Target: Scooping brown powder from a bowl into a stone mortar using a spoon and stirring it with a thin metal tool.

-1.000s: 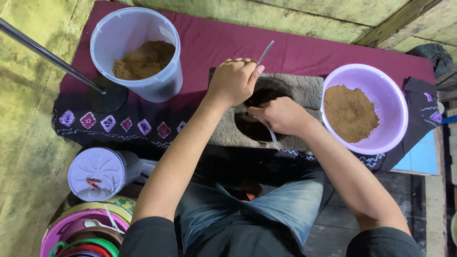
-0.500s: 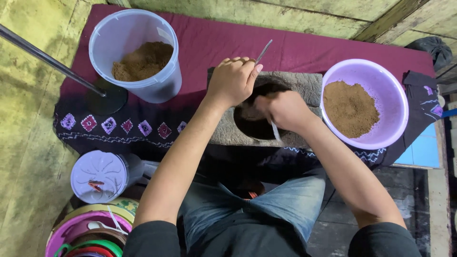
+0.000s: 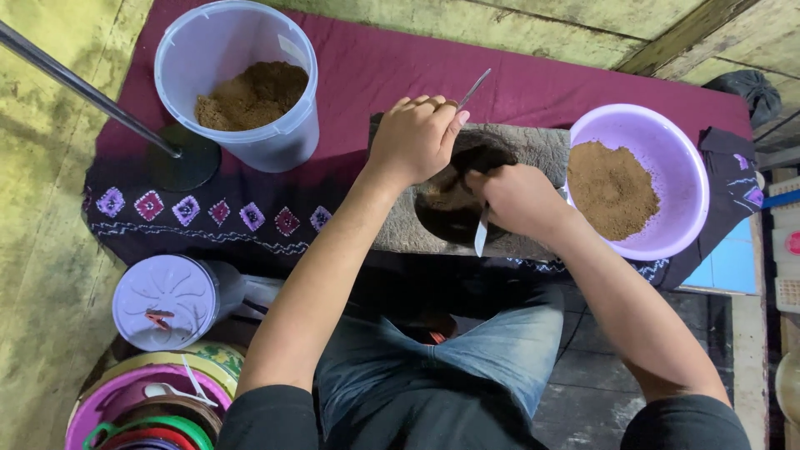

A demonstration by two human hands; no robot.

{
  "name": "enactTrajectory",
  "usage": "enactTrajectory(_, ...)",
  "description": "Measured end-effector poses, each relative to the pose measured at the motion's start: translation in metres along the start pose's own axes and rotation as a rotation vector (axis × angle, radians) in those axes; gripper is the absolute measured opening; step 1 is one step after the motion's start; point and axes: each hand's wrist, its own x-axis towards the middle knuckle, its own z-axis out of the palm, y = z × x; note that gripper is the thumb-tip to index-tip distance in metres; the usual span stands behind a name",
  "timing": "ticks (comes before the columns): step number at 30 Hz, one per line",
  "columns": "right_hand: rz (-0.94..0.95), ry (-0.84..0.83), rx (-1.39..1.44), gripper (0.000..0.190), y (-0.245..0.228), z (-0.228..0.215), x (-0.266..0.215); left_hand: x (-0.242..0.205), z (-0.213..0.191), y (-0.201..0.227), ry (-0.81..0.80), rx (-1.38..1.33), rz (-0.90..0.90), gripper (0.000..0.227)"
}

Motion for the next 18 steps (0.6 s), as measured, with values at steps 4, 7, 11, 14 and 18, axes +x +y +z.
enactTrajectory(4, -0.012, 0.111, -0.154, 0.051, 0.027, 0.070, 0.007, -0.001, 0.003, -0.001, 0.021, 0.021, 0.008, 0.047)
enactTrajectory(7, -0.023, 0.025, -0.084, 0.057, 0.025, 0.059, 0.008, 0.000, 0.002, -0.002, 0.003, 0.021, 0.004, 0.047)
enactTrajectory(11, -0.110, 0.009, 0.058, 0.029, 0.015, 0.027, 0.001, 0.001, -0.001, -0.001, -0.049, -0.019, -0.015, 0.050)
enactTrajectory(14, -0.077, 0.099, 0.074, 0.020, 0.021, 0.036, 0.002, 0.003, -0.002, -0.001, -0.065, -0.032, -0.024, 0.051)
enactTrajectory(18, -0.085, 0.161, -0.145, 0.032, 0.020, 0.052, 0.004, 0.003, 0.001, -0.002, -0.036, -0.022, -0.016, 0.051)
